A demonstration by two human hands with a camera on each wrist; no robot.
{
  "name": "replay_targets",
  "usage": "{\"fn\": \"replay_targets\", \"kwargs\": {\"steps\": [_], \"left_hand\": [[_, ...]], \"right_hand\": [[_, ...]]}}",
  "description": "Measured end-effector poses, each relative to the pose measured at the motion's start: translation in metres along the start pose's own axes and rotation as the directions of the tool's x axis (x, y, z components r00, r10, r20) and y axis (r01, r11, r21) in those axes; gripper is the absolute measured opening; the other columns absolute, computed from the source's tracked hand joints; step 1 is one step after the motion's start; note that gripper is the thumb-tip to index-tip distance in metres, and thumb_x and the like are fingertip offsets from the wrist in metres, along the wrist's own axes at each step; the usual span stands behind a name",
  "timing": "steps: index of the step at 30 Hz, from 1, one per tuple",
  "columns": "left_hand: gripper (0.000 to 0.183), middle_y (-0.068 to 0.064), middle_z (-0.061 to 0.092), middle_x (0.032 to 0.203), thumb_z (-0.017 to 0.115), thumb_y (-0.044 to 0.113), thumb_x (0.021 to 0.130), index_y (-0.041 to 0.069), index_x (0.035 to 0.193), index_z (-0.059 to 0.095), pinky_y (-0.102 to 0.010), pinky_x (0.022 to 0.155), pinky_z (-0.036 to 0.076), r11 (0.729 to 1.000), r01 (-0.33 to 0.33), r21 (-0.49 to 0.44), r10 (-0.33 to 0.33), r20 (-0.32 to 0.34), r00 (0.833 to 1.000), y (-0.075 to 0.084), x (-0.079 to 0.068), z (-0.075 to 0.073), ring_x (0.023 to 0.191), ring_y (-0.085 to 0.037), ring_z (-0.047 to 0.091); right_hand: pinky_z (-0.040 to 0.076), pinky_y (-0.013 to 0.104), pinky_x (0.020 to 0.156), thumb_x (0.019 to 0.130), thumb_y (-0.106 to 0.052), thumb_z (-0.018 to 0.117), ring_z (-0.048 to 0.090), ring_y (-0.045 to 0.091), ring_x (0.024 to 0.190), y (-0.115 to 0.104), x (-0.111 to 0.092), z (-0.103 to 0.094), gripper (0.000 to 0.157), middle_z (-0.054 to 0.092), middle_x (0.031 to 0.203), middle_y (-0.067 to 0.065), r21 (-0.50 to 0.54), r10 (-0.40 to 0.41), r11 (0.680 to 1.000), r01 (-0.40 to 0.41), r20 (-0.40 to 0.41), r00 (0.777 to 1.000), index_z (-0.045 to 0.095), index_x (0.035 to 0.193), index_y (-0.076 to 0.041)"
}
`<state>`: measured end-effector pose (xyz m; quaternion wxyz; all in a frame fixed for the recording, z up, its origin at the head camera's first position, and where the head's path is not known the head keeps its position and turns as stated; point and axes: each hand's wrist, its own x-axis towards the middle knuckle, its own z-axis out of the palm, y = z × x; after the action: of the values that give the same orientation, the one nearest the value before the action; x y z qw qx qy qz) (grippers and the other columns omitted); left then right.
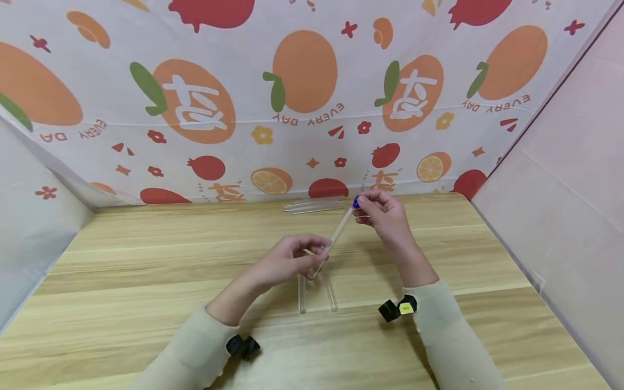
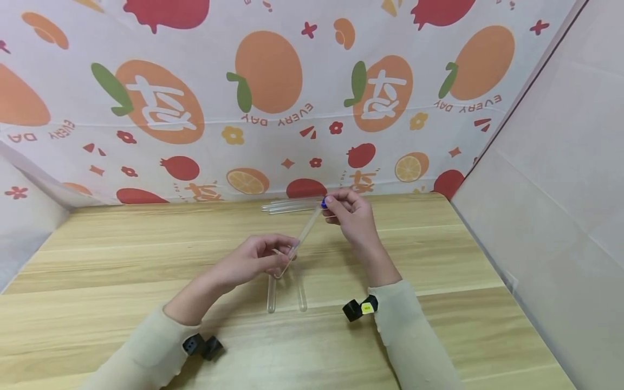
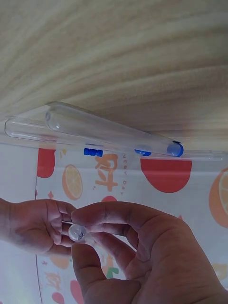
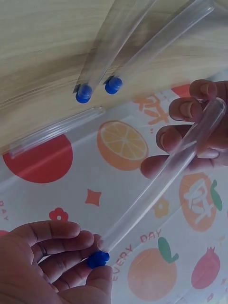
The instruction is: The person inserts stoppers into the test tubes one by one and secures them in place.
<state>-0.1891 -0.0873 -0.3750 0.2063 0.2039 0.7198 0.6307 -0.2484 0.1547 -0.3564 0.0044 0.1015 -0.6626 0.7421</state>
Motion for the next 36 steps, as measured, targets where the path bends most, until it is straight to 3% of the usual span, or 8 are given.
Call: {"fn": "replay_targets", "kwargs": {"steps": [7, 13, 18, 24, 30, 36], "left_hand": [[0.035, -0.022, 0.059, 0.111, 0.056, 0.004, 0.099, 0.001, 0.134, 0.058, -0.036, 0.071, 0.060, 1.000, -0.001, -0.025, 0.001, 0.001, 1.000, 0.003, -0.002, 0.003, 0.079, -0.018, 0.062], [0.034, -0.012, 0.062, 0.106, 0.057, 0.006, 0.099, 0.001, 0.133, 0.058, -0.037, 0.071, 0.059, 0.998, 0.007, -0.055, -0.008, -0.003, 1.000, 0.003, -0.001, 0.003, 0.078, -0.017, 0.062], [0.038, -0.017, 0.059, 0.111, 0.057, 0.006, 0.099, 0.000, 0.136, 0.055, -0.038, 0.073, 0.060, 0.993, 0.037, -0.112, -0.037, 0.004, 0.999, 0.001, 0.000, 0.003, 0.084, -0.021, 0.066], [0.040, -0.024, 0.057, 0.117, 0.057, 0.010, 0.101, 0.001, 0.139, 0.052, -0.031, 0.069, 0.060, 0.981, 0.082, -0.179, -0.078, 0.025, 0.997, 0.000, 0.001, 0.002, 0.085, -0.021, 0.066], [0.037, -0.020, 0.067, 0.113, 0.055, 0.014, 0.103, 0.002, 0.138, 0.054, -0.026, 0.064, 0.056, 0.988, 0.046, -0.150, -0.044, 0.014, 0.999, -0.002, 0.002, 0.002, 0.080, -0.016, 0.063], [0.035, -0.009, 0.070, 0.104, 0.052, 0.009, 0.104, -0.004, 0.136, 0.053, -0.027, 0.069, 0.059, 0.984, 0.016, -0.178, -0.018, -0.009, 1.000, -0.002, 0.002, 0.002, 0.079, -0.015, 0.066]], "right_hand": [[0.060, 0.029, 0.078, 0.100, -0.018, 0.061, 0.068, 0.014, 0.086, 0.003, 0.000, 0.003, 0.013, 0.074, 0.096, 0.000, -0.020, 0.010, 1.000, -0.010, 0.010, 1.000, 0.064, 0.107, -0.007], [0.060, 0.030, 0.080, 0.101, -0.018, 0.061, 0.068, 0.014, 0.087, 0.003, 0.000, 0.004, 0.014, 0.073, 0.103, 0.010, -0.023, 0.024, 0.999, -0.024, 0.017, 1.000, 0.064, 0.108, -0.006], [0.060, 0.029, 0.079, 0.101, -0.018, 0.060, 0.069, 0.014, 0.086, 0.002, -0.001, 0.007, 0.015, 0.075, 0.100, 0.004, -0.009, 0.031, 0.999, -0.030, 0.028, 0.999, 0.063, 0.108, -0.006], [0.060, 0.029, 0.080, 0.101, -0.016, 0.060, 0.069, 0.014, 0.085, 0.004, 0.000, 0.010, 0.012, 0.075, 0.096, 0.001, 0.007, 0.031, 0.999, -0.031, 0.044, 0.999, 0.064, 0.106, -0.006], [0.059, 0.029, 0.079, 0.100, -0.017, 0.062, 0.069, 0.013, 0.085, 0.008, 0.000, 0.011, 0.011, 0.075, 0.096, 0.001, 0.002, 0.034, 0.999, -0.034, 0.030, 0.999, 0.066, 0.104, -0.008], [0.059, 0.028, 0.079, 0.098, -0.020, 0.065, 0.069, 0.012, 0.083, 0.009, -0.001, 0.013, 0.015, 0.074, 0.090, -0.003, 0.001, 0.020, 1.000, -0.020, -0.002, 1.000, 0.067, 0.104, -0.006]]}}
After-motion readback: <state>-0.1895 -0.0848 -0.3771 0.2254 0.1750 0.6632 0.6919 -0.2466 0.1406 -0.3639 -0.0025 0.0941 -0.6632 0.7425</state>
